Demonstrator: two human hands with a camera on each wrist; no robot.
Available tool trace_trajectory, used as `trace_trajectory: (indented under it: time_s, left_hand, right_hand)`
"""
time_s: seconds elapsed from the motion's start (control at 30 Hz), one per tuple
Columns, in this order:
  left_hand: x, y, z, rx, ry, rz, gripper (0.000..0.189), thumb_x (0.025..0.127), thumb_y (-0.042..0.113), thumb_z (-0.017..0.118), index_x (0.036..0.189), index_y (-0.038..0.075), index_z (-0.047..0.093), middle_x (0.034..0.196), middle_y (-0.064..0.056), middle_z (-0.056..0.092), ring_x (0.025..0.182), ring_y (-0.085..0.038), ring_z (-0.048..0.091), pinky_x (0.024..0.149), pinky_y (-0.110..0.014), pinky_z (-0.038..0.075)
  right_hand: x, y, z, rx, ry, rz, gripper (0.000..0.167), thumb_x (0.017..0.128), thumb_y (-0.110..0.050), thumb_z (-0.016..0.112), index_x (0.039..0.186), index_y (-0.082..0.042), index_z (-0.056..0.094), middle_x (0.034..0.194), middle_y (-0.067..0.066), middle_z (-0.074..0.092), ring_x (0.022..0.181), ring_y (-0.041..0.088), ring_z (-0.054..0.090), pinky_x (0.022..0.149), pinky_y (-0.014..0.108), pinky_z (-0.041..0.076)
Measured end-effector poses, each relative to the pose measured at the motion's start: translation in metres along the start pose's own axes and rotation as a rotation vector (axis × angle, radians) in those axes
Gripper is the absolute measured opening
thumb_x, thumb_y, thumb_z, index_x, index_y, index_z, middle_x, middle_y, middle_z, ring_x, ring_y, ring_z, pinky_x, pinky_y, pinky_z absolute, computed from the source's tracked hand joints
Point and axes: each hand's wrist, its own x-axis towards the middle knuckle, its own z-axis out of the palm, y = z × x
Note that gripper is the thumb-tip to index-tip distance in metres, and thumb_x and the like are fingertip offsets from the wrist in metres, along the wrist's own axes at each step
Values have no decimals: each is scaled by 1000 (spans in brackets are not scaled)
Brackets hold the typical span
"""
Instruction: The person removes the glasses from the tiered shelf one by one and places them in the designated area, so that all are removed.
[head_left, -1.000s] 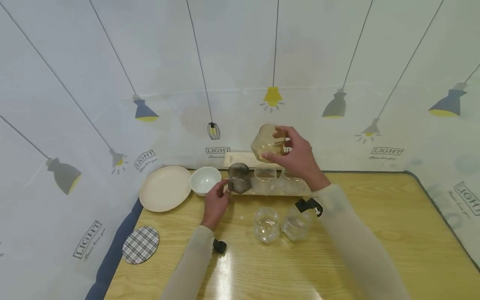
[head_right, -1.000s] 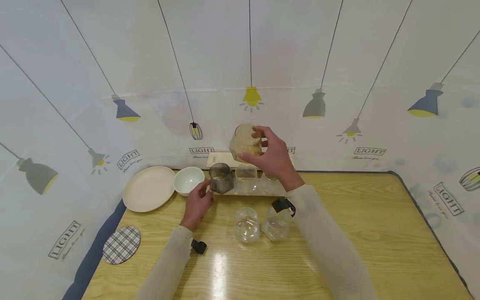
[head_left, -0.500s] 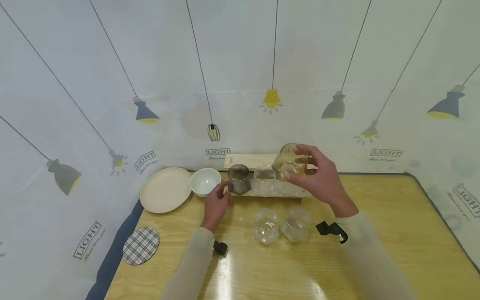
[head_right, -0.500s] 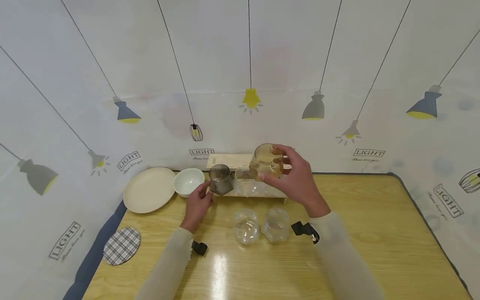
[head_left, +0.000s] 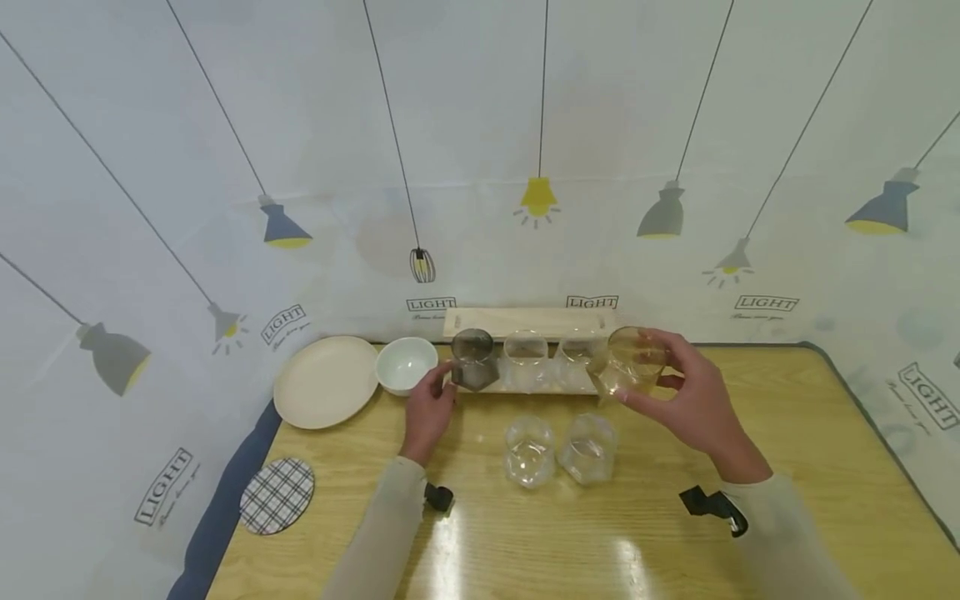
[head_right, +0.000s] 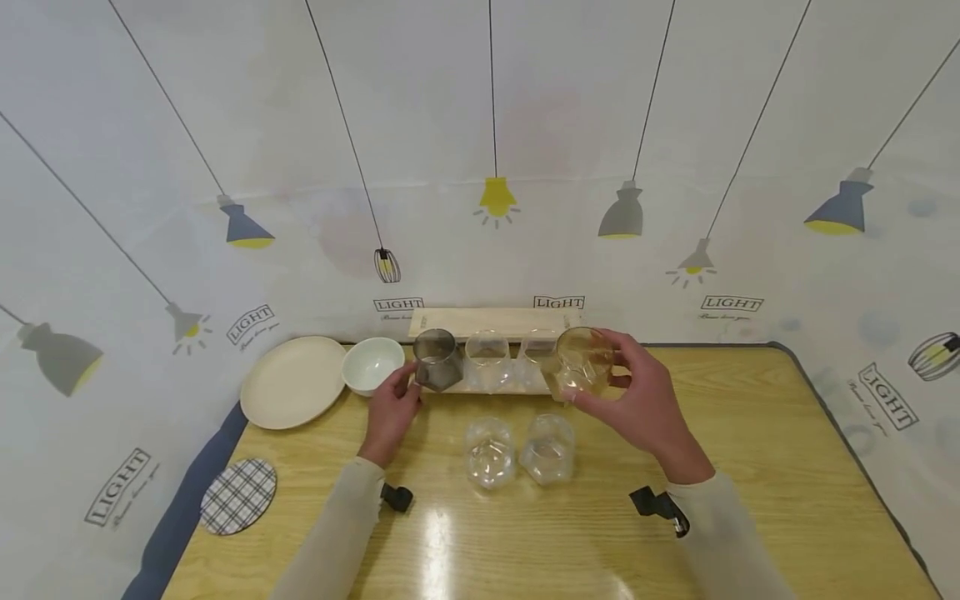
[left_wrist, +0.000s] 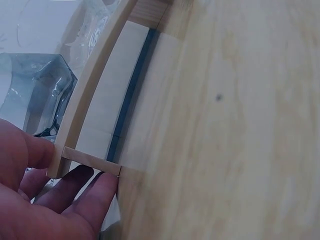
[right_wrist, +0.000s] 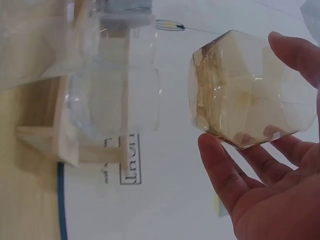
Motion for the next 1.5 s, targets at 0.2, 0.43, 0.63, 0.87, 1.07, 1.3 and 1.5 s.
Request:
trace_trajectory:
  time_s: [0.2, 0.43, 0.63, 0.87, 1.07, 1.3, 1.5]
  left_hand:
    - [1, 0, -1, 11, 8, 6, 39, 103, 19, 63, 142, 21, 67, 156, -6, 60, 136, -31, 64, 114, -48, 53]
    - [0, 0, 0, 10, 3, -6, 40, 103, 20, 64, 143, 21, 66, 155, -6, 61, 127, -29, 69, 108, -47, 57]
    - [-3, 3, 2, -4, -5, -16, 40, 104, 20, 63, 144, 20, 65, 156, -6, 59, 125, -28, 70, 107, -47, 58]
    - [-3, 2, 2, -6, -3, 4, 39, 104, 18, 63, 143, 18, 66, 157, -6, 58, 127, -28, 69, 107, -45, 58]
    - [-2, 0, 2, -5, 13, 21, 39, 103, 17, 63, 142, 17, 67, 156, -8, 59, 128, -30, 69, 103, -44, 60]
    - [-1, 0, 3, -15, -19, -13, 40, 103, 18, 63, 143, 20, 66, 155, -7, 61, 129, -29, 68, 104, -43, 60]
    - [-1, 3, 2, -15, 3, -3, 40, 102, 16, 64, 142, 19, 67, 152, -8, 63, 124, -29, 71, 105, -45, 59]
  right_hand:
    - [-20, 19, -5, 20, -9, 16, 78, 84, -14, 91, 152, -21, 53, 142, 7, 63, 116, 3, 63, 85, 10, 56]
    - [-45, 45, -6, -11, -14, 81, 77, 83, -18, 92, 149, -12, 53, 139, 12, 63, 111, 5, 62, 82, 14, 59]
    - [-63, 68, -5, -52, -54, 175, 76, 87, -28, 90, 149, -12, 49, 138, 13, 62, 112, 2, 58, 83, 23, 62]
    - [-82, 87, -3, -104, -114, 237, 78, 87, -36, 89, 149, -10, 48, 139, 16, 63, 110, -10, 53, 82, 23, 61]
    - [-88, 98, -1, -88, -150, 242, 80, 87, -36, 89, 150, -9, 46, 145, 19, 58, 124, 29, 63, 84, 24, 62]
    - [-95, 114, 0, -52, -187, 204, 79, 88, -28, 88, 153, -11, 45, 150, 22, 56, 123, 49, 66, 86, 30, 64]
    - [-95, 114, 0, -44, -204, 180, 81, 90, -30, 86, 157, -14, 43, 156, 20, 54, 123, 47, 66, 85, 23, 63]
